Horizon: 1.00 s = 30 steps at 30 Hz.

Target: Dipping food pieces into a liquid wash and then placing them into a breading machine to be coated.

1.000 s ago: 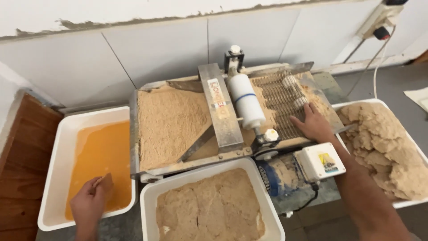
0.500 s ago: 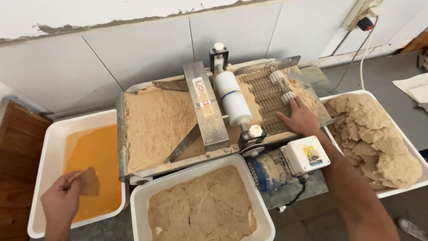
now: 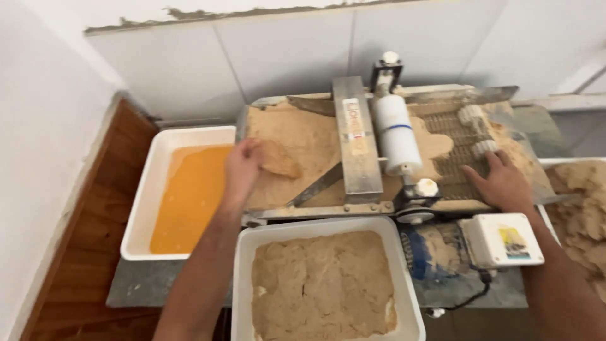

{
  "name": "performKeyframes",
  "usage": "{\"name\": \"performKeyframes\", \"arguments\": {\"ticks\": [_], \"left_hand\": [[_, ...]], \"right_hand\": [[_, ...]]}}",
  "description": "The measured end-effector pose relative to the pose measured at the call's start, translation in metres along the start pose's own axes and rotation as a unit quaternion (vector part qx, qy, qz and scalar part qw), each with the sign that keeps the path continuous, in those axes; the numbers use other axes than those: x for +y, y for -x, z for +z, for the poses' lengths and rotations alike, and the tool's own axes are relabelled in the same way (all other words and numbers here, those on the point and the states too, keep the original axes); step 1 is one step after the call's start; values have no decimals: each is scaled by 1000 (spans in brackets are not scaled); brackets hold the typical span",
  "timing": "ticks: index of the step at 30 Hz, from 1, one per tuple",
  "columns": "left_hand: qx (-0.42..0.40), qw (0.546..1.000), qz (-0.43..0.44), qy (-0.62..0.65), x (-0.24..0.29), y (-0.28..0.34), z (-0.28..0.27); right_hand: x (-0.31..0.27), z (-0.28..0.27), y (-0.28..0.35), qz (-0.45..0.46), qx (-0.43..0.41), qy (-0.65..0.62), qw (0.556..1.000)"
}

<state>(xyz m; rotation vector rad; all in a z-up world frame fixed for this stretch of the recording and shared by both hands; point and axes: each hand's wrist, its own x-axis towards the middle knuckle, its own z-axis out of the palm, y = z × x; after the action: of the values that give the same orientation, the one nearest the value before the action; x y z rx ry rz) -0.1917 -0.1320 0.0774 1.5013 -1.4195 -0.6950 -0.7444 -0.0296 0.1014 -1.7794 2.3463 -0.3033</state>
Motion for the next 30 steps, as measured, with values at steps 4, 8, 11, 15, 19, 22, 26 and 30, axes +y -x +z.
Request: {"name": "performKeyframes", "arguments": {"ticks": [4,8,11,15,19,22,26,30], "left_hand": [[-19,992,5,-124,12,16,0],[-69,944,173,-274,41,41,-14],[-133,926,247,-253,34,42,-22],[-5,943,250,-218,-49,32,-36],[-11,940,231,-251,-56,57,-88],[-37,967,-11,-250,-99,88,-116],[-20,942,-85,-324,-143,123,-127],[-27,913,-179,-366,-125,134,-125]], "right_hand": [[-8,-3,0,38,-30,6,999],[-16,-9,4,27,-24,3,999],[-11,-3,-1,42,-24,-16,999],[22,19,-18,7,34,-58,998],[15,-1,-23,25,66,-111,991],[1,-18,-31,100,20,-147,984],[8,-15,-55,190,-20,-182,965],[26,-1,-73,248,16,-293,923]]}}
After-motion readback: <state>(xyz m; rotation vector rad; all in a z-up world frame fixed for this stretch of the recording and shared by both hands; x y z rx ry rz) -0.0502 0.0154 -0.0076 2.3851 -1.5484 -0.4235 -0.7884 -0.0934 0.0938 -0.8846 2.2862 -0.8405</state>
